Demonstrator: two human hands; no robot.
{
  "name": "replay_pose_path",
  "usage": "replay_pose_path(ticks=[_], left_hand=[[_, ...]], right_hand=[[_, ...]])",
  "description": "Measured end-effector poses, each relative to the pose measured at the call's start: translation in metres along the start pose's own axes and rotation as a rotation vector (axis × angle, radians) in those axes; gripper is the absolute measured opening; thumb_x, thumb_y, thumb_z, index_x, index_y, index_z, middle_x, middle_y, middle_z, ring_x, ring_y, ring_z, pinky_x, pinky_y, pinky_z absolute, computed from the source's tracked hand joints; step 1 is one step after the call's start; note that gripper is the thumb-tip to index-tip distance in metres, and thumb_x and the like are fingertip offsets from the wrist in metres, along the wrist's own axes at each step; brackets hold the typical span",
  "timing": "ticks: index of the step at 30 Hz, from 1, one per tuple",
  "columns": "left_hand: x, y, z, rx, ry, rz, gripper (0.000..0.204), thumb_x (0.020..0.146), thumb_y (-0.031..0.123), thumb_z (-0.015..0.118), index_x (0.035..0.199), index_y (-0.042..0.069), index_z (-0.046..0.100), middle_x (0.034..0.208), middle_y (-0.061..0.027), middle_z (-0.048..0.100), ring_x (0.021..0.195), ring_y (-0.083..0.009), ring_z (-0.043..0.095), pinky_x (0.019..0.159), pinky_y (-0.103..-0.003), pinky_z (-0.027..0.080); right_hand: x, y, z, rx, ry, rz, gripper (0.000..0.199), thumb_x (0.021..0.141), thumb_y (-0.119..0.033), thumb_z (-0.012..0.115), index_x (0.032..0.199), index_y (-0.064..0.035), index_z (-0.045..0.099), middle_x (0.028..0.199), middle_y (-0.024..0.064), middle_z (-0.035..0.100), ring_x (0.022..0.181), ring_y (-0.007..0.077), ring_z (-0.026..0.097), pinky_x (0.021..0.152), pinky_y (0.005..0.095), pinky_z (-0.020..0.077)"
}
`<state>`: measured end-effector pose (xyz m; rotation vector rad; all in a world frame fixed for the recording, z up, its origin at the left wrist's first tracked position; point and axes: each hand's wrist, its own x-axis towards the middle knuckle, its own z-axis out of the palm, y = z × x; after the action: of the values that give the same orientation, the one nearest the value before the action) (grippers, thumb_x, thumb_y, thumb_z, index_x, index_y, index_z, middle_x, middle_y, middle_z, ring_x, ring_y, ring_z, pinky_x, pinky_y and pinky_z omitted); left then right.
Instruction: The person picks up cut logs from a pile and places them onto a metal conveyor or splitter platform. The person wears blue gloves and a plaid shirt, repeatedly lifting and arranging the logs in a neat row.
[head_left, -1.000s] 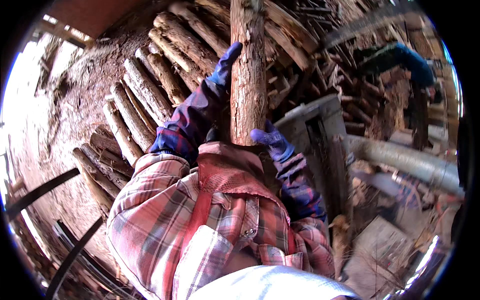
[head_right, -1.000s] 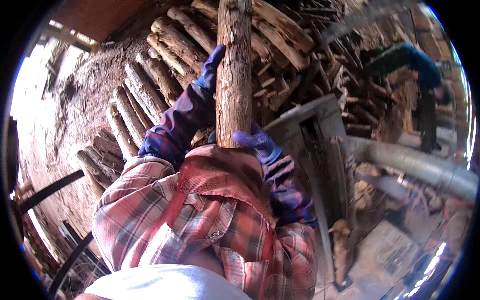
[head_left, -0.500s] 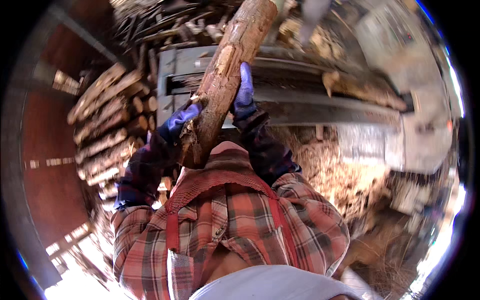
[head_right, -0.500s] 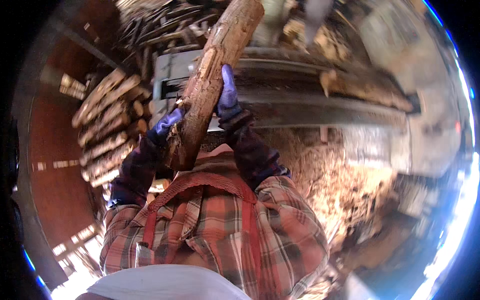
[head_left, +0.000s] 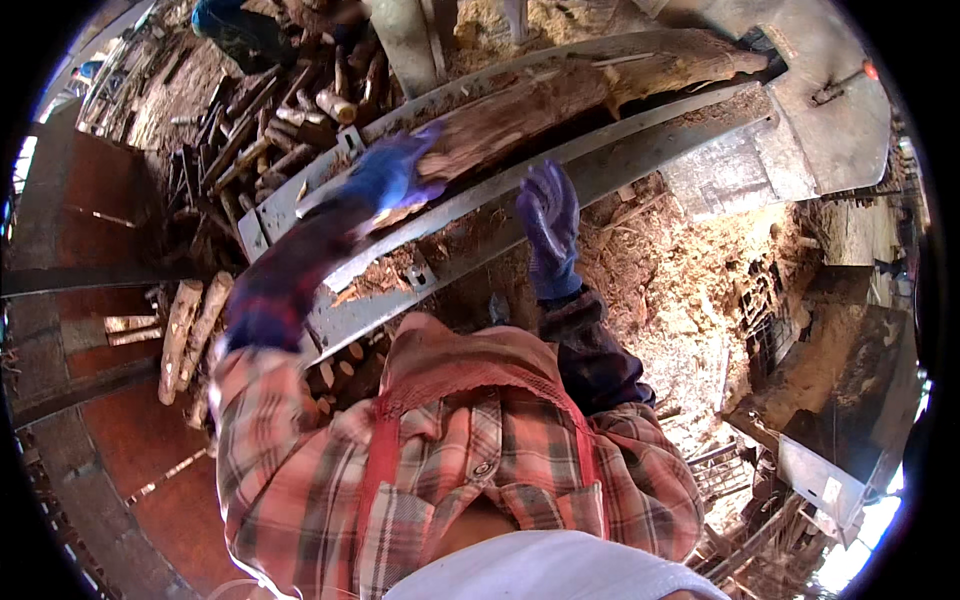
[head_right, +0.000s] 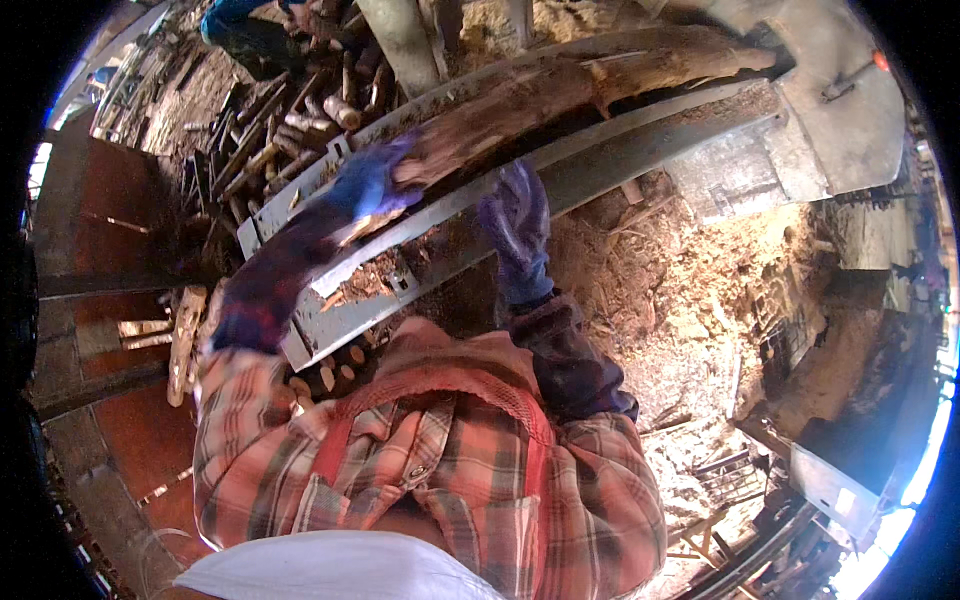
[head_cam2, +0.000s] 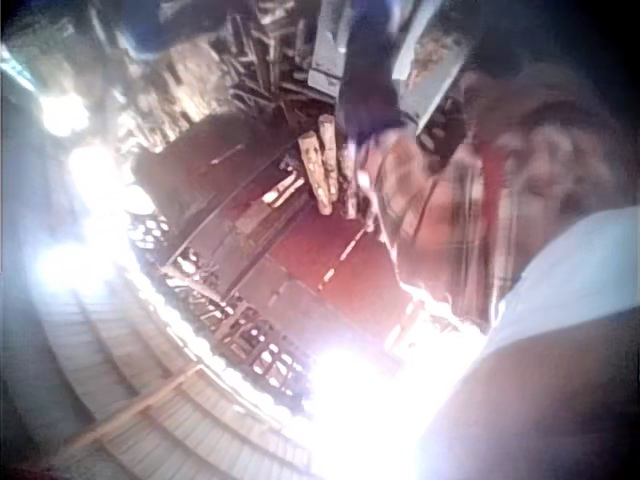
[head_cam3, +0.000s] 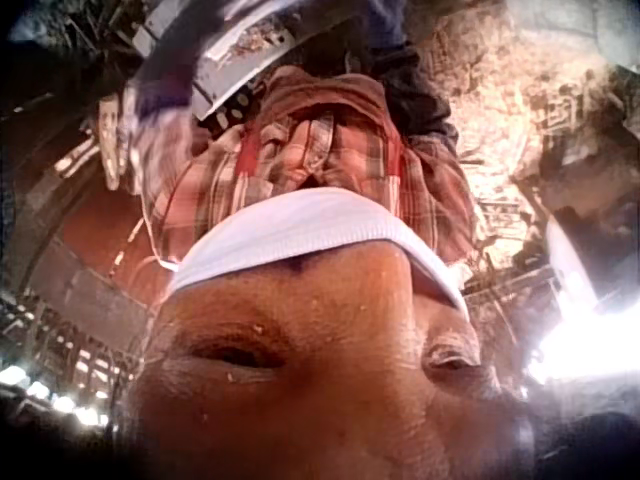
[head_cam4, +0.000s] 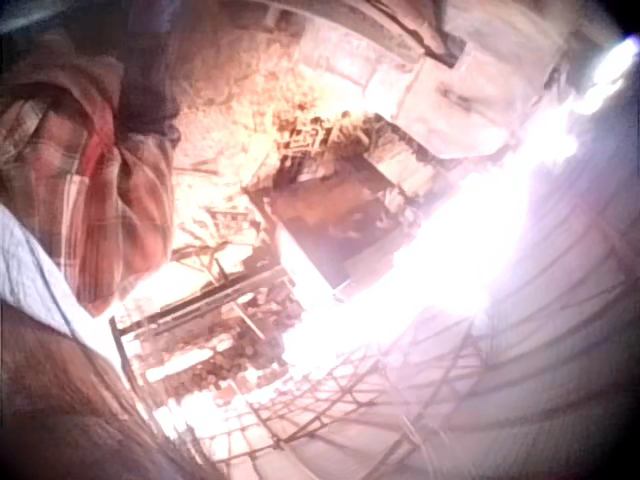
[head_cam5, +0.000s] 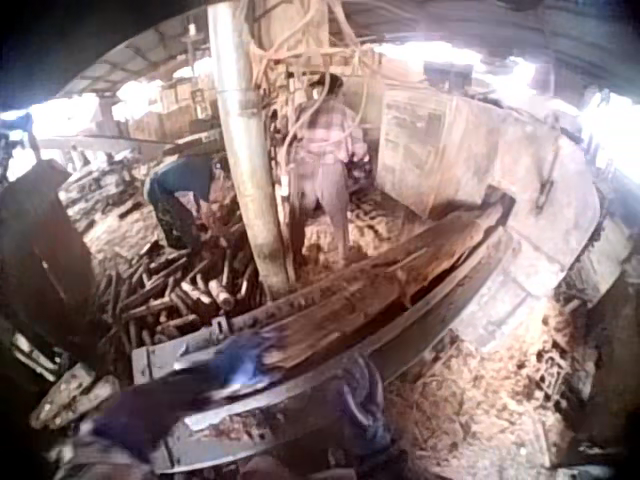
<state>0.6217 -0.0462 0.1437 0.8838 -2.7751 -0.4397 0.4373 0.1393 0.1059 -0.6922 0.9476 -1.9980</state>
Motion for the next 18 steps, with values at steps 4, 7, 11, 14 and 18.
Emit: replay_pose_path(ticks=[4,7,11,14,18], left_hand=[[0.003,0.006,0.007,0.117,-0.072,-0.046,0.078,0.074,0.029,0.076,0.137,0.005,0.038,0.120,-0.0229,0.056,0.111,-0.0371,0.056,0.099,-0.046,0.042],[-0.020,0.000,0.044,0.129,0.277,-0.054,0.068,0.070,0.029,0.075,0.127,0.004,0.047,0.117,-0.0207,0.058,0.108,-0.0355,0.057,0.097,-0.045,0.043],[-0.117,-0.018,0.018,-0.073,0.800,-0.008,0.067,0.061,0.033,0.077,0.119,0.007,0.055,0.111,-0.0161,0.061,0.104,-0.0357,0.059,0.092,-0.044,0.046],[-0.267,-0.023,-0.014,-0.278,0.723,-0.575,0.063,0.065,0.031,0.076,0.118,0.006,0.055,0.111,-0.0165,0.062,0.101,-0.0362,0.059,0.089,-0.042,0.047],[-0.442,-0.008,0.020,-0.367,1.074,-1.015,0.054,0.074,0.034,0.071,0.117,0.005,0.056,0.098,-0.0209,0.064,0.089,-0.0351,0.063,0.080,-0.042,0.050]], right_hand=[[-0.020,0.032,0.031,-0.249,-0.258,0.032,0.053,0.087,-0.003,0.061,0.137,-0.0030,0.040,0.126,0.0099,0.052,0.113,0.0174,0.050,0.093,0.0324,0.0447],[-0.023,0.023,0.103,-0.827,-0.484,-0.313,0.037,0.093,-0.022,0.056,0.120,0.0030,0.056,0.114,0.0149,0.062,0.107,0.0227,0.058,0.093,0.0334,0.0469],[-0.061,0.019,0.189,-0.455,-0.679,-0.309,0.048,0.091,-0.036,0.056,0.118,0.0038,0.056,0.117,0.0153,0.058,0.107,0.0249,0.057,0.089,0.0364,0.0478],[-0.097,0.067,0.275,-0.295,-1.086,-0.158,0.049,0.088,-0.029,0.062,0.125,0.0017,0.051,0.118,0.0138,0.058,0.106,0.0222,0.058,0.089,0.0338,0.0481],[-0.166,0.205,0.402,-0.576,-1.623,-0.585,0.081,0.068,-0.032,0.078,0.134,-0.0011,0.042,0.127,0.0236,0.052,0.112,0.0378,0.055,0.097,0.0404,0.0448]])
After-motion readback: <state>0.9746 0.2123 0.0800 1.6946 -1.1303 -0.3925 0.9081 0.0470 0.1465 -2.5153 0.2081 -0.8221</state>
